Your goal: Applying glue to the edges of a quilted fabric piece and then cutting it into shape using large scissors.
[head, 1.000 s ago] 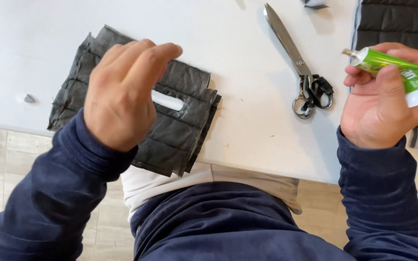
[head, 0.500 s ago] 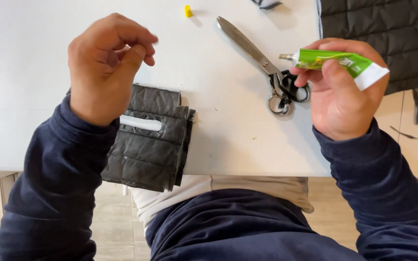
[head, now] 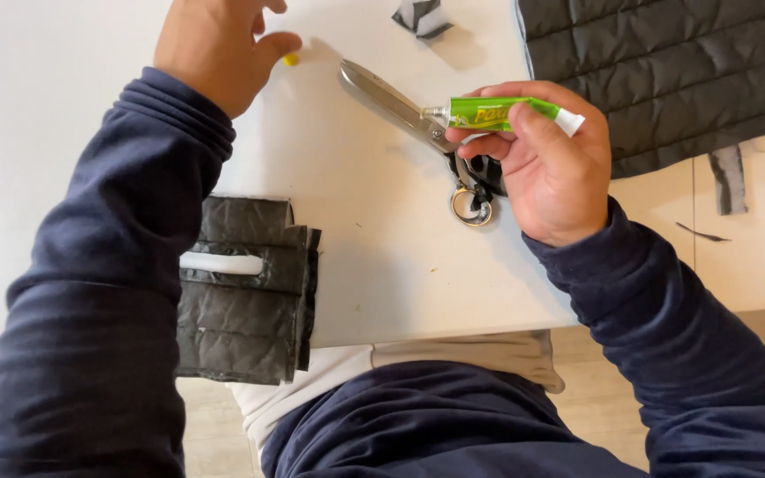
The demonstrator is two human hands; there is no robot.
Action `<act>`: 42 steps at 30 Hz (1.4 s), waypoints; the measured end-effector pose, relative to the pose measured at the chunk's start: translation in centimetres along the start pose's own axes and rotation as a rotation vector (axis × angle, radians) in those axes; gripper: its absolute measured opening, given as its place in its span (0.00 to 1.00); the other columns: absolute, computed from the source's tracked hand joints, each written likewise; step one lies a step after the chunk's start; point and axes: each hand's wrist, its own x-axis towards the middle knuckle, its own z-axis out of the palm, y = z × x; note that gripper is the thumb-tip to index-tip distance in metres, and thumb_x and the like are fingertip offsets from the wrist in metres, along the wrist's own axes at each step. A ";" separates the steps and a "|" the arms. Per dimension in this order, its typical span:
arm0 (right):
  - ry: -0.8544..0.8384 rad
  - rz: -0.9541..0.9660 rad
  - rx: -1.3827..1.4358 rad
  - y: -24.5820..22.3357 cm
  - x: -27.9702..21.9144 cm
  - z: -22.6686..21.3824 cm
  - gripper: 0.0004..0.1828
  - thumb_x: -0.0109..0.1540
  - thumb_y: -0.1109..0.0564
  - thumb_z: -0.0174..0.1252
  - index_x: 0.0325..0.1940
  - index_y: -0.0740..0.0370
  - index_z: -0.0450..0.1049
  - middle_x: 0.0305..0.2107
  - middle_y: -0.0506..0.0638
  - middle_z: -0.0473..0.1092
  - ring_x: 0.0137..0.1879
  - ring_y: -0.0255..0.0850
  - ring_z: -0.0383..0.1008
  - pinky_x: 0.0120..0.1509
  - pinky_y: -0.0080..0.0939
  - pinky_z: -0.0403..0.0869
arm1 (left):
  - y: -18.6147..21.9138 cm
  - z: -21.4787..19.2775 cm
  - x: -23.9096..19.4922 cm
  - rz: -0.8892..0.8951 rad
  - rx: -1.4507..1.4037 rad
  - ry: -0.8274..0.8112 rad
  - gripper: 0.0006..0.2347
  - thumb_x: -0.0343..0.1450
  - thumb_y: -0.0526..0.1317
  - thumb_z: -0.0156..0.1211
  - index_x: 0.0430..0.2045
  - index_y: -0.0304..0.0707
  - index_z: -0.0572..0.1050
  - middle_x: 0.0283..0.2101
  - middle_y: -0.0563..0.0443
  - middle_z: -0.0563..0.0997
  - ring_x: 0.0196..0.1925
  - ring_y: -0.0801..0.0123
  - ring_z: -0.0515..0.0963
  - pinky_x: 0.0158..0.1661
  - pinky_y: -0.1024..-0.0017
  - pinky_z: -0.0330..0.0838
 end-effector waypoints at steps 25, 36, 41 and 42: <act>-0.093 0.013 0.062 0.3 -1.0 0.2 0.13 0.68 0.56 0.59 0.51 0.69 0.75 0.45 0.67 0.76 0.44 0.63 0.82 0.42 0.43 0.84 | 19.0 -1.9 -3.5 -0.452 -1.354 0.120 0.05 0.71 0.27 0.65 0.39 0.27 0.80 0.38 0.42 0.84 0.33 0.68 0.80 0.39 0.76 0.81; -0.042 -0.171 -0.332 -0.2 -2.2 2.6 0.16 0.69 0.53 0.58 0.50 0.71 0.74 0.37 0.69 0.75 0.35 0.55 0.81 0.32 0.37 0.75 | 20.0 -3.7 -3.5 -0.352 -0.930 0.183 0.03 0.70 0.28 0.68 0.34 0.31 0.81 0.31 0.46 0.83 0.28 0.70 0.82 0.34 0.78 0.79; 0.008 -0.055 -0.236 0.3 -1.8 2.5 0.12 0.67 0.58 0.57 0.47 0.74 0.74 0.31 0.69 0.73 0.30 0.55 0.79 0.27 0.37 0.70 | 19.8 -5.6 -3.1 0.124 -0.481 0.246 0.01 0.77 0.26 0.58 0.39 0.28 0.75 0.37 0.43 0.79 0.37 0.52 0.78 0.39 0.61 0.71; -0.020 -0.003 -0.148 0.4 -1.5 2.3 0.13 0.67 0.58 0.58 0.48 0.74 0.74 0.32 0.68 0.74 0.31 0.55 0.79 0.27 0.36 0.70 | 19.6 -6.3 -2.7 0.342 -0.236 0.285 0.04 0.79 0.27 0.53 0.36 0.29 0.73 0.36 0.44 0.78 0.34 0.56 0.76 0.39 0.64 0.69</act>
